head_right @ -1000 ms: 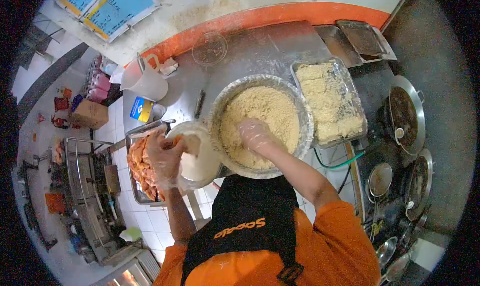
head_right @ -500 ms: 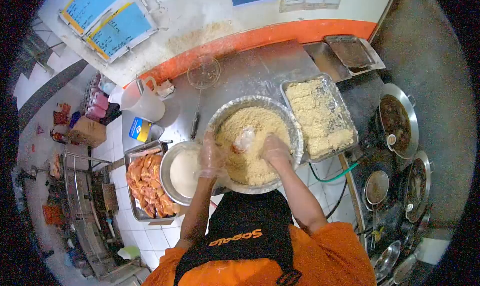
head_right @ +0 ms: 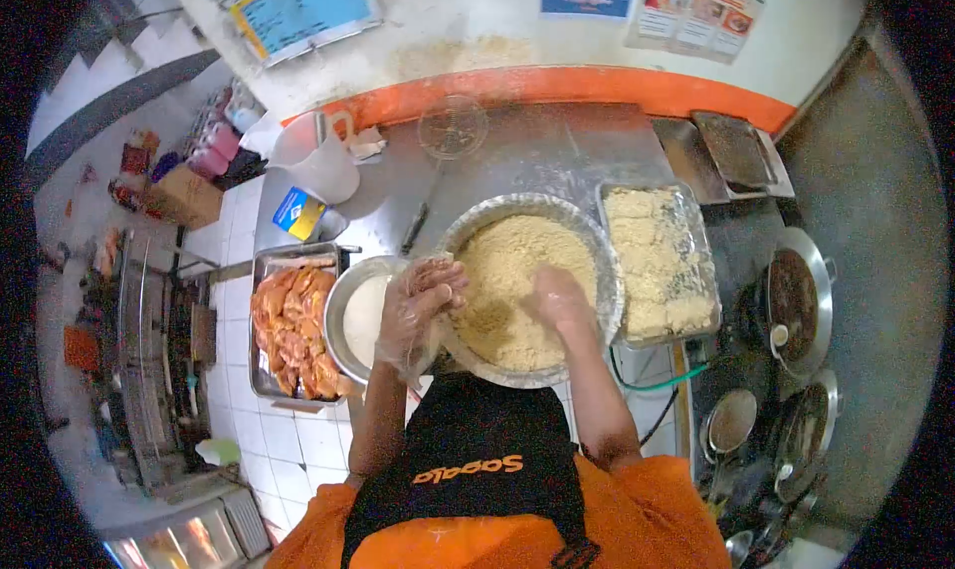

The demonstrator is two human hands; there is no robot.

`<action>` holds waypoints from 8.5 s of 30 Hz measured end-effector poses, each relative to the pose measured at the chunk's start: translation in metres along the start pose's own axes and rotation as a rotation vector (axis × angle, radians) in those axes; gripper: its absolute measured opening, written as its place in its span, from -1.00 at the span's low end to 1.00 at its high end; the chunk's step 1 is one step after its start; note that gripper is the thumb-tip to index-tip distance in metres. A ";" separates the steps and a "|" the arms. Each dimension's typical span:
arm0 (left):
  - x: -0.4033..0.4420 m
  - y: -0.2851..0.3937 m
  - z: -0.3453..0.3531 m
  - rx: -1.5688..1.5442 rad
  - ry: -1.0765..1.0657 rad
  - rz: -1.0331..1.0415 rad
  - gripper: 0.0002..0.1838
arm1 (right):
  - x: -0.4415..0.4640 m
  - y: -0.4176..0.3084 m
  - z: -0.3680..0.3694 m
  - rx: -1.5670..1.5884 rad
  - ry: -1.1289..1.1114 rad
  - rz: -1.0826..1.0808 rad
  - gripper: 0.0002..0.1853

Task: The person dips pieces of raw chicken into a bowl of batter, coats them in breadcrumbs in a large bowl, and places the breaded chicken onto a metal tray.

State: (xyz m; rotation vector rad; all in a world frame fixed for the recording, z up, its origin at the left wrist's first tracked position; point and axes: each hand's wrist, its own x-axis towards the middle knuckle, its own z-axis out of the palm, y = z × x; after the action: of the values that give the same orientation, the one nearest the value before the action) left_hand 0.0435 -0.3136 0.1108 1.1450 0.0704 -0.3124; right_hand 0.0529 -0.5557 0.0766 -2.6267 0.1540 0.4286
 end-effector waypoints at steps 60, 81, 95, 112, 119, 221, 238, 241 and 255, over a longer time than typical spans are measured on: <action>-0.012 0.013 0.021 -0.003 -0.337 0.108 -0.11 | -0.038 0.009 -0.067 0.649 0.105 -0.122 -0.54; 0.024 -0.093 -0.018 0.392 -0.014 0.197 -0.27 | 0.042 0.072 0.080 0.076 -0.169 0.103 -0.45; -0.008 -0.043 -0.039 0.575 -0.098 0.214 -0.37 | 0.028 0.010 0.061 -0.432 -0.056 -0.264 -0.33; -0.079 -0.023 -0.094 0.357 0.057 0.085 -0.35 | 0.040 0.015 0.002 0.844 -0.186 0.177 -0.03; -0.078 -0.017 -0.104 0.395 0.079 0.074 -0.37 | 0.040 0.002 0.021 0.531 -0.090 0.151 -0.13; -0.161 -0.001 -0.288 1.175 1.144 0.183 -0.72 | -0.015 0.433 -0.032 0.226 0.450 0.274 -0.56; -0.136 -0.018 -0.342 1.268 1.230 -0.279 -0.66 | -0.052 0.231 -0.080 0.392 0.625 0.306 -0.52; -0.151 -0.009 -0.339 0.723 1.097 0.072 -0.68 | -0.064 0.156 -0.091 0.451 0.641 0.292 -0.53; -0.054 -0.011 -0.085 0.413 0.305 0.285 -0.58 | -0.012 -0.148 0.070 1.149 -0.372 -0.196 -0.60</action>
State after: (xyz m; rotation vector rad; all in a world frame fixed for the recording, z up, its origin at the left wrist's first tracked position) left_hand -0.0027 -0.2301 0.0772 1.5862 0.1128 0.1112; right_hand 0.0490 -0.3923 0.0860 -1.3954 0.0025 0.5348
